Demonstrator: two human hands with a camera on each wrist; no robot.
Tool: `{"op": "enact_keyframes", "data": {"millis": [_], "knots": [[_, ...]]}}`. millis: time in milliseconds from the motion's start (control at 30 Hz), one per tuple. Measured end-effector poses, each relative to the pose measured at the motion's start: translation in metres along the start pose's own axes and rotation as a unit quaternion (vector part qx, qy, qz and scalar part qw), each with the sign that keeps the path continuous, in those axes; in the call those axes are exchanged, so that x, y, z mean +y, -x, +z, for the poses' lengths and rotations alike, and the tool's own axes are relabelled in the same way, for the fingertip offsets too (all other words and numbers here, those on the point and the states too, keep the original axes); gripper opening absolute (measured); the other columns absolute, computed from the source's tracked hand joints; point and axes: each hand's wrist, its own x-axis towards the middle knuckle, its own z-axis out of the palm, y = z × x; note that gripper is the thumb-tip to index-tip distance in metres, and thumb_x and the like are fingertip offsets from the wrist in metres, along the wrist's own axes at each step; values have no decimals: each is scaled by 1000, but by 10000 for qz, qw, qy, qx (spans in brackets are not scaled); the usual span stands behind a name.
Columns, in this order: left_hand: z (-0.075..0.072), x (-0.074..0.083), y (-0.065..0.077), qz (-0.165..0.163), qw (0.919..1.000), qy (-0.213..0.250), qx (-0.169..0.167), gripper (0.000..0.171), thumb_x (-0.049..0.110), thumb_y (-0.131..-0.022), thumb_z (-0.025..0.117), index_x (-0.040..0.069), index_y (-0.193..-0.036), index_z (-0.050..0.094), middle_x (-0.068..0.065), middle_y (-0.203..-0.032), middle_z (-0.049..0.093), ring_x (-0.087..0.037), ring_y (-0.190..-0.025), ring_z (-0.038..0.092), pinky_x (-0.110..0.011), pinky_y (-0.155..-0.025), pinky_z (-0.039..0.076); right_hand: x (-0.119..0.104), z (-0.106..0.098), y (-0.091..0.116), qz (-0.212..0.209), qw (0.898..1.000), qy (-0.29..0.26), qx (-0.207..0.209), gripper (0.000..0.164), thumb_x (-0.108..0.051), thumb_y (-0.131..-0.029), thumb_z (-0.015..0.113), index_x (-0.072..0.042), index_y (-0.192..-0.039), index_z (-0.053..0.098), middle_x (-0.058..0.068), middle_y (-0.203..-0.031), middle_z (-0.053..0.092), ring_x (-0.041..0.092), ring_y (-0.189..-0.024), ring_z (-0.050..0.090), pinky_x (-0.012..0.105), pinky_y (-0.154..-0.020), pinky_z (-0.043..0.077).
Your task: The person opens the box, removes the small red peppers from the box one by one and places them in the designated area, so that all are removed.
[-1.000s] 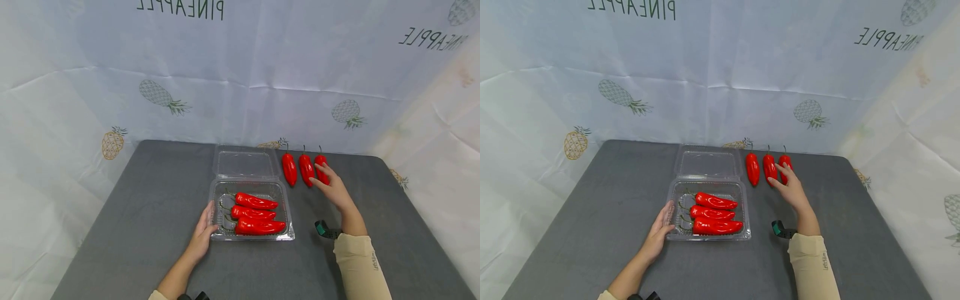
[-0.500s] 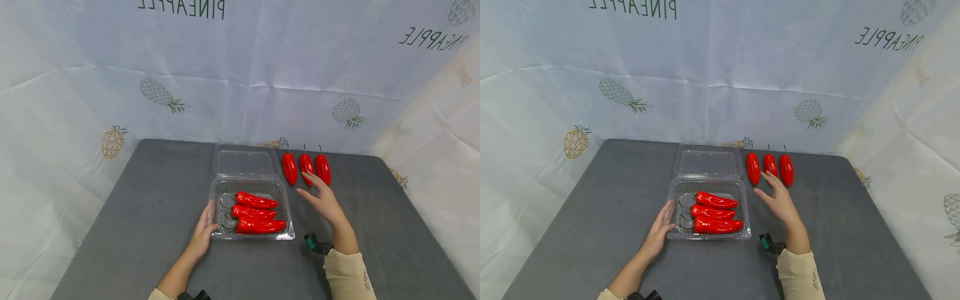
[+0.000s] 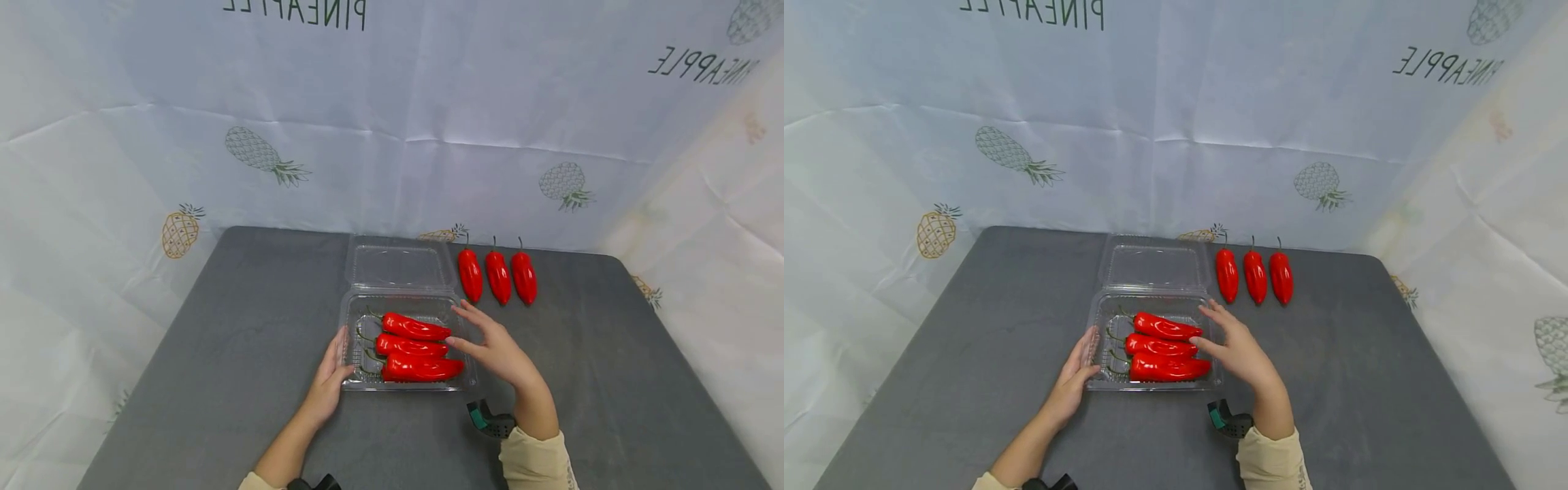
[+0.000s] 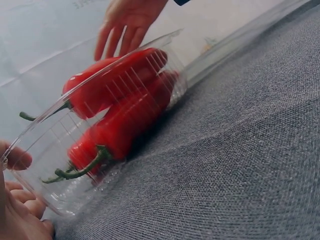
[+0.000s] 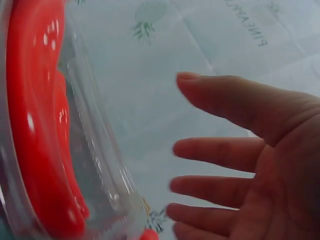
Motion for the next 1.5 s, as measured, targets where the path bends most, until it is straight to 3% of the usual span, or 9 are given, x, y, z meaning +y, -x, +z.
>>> {"op": "enact_keyframes", "data": {"millis": [67, 167, 267, 333, 500, 667, 900, 1367, 1500], "knots": [[0, 0, 0, 12, 10000, -20, -16, 65, -11, -84, 36, -11, -144, 10, -31, -151, 7, -27, -140, 10, 0, -102, 16, -4, 6, 1, -60, 9995, -53, -313, 64, -31, -86, 64, -7, -140, 41, 18, -150, 31, 40, -136, 30, 59, -102, 36], [0, -1, 1, 89, 10000, 1, -26, 65, -11, -84, 36, -12, -143, 10, -33, -151, 7, -6, -139, 15, 0, -103, 17, -10, 13, 1, -106, 9970, -146, -758, 63, -32, -86, 63, -5, -139, 43, 17, -145, 40, 38, -132, 37, 56, -101, 38], [0, -1, 1, 201, 9998, 42, -31, 65, -12, -83, 36, -14, -143, 10, -35, -149, 7, 14, -131, 19, 0, -102, 17, -15, 20, -1, -74, 9934, -202, -1125, 63, -33, -85, 64, -5, -138, 44, 17, -137, 49, 35, -122, 46, 48, -93, 48], [0, -1, 1, 241, 9997, 68, -30, 65, -13, -83, 36, -14, -142, 10, -35, -149, 7, 18, -128, 20, 0, -102, 17, -16, 24, -1, -37, 9916, -186, -1279, 61, -33, -85, 64, -5, -136, 46, 16, -132, 53, 32, -115, 50, 41, -87, 51], [1, -1, 1, 165, 9998, 42, -46, 65, -12, -83, 36, -13, -143, 10, -34, -150, 7, 4, -135, 16, 0, -103, 17, -15, 33, -4, -80, 9895, -115, -1437, 57, -32, -84, 65, -4, -131, 52, 10, -119, 61, 23, -102, 54, 30, -78, 50], [1, -2, 0, 249, 9996, 76, -62, 65, -13, -82, 36, -15, -142, 9, -35, -149, 7, 17, -128, 19, 0, -102, 17, -13, 36, -6, -204, 9895, -3, -1434, 52, -28, -83, 68, -2, -127, 57, 8, -112, 64, 18, -92, 55, 23, -70, 48], [0, -1, 1, 262, 9996, 94, -58, 65, -13, -83, 35, -15, -142, 9, -35, -149, 6, 18, -128, 19, 0, -103, 17, -15, 39, -8, -317, 9894, 124, -1413, 46, -21, -81, 70, 0, -121, 61, 8, -104, 67, 13, -80, 52, 19, -62, 43], [0, -2, 1, 252, 9996, 82, -46, 66, -14, -82, 35, -15, -142, 9, -35, -149, 7, 18, -128, 20, 0, -103, 17, -16, 44, -7, -477, 9921, 63, -1157, 45, -21, -79, 72, -3, -120, 63, 7, -111, 67, 15, -89, 55, 21, -70, 49], [0, -1, 1, 172, 9998, 42, -42, 66, -13, -83, 35, -14, -143, 9, -34, -150, 8, 7, -134, 17, 0, -103, 17, -16, 45, -6, -594, 9934, 95, -974, 45, -21, -78, 73, -6, -119, 63, 6, -112, 65, 17, -95, 55, 22, -75, 50]]}}
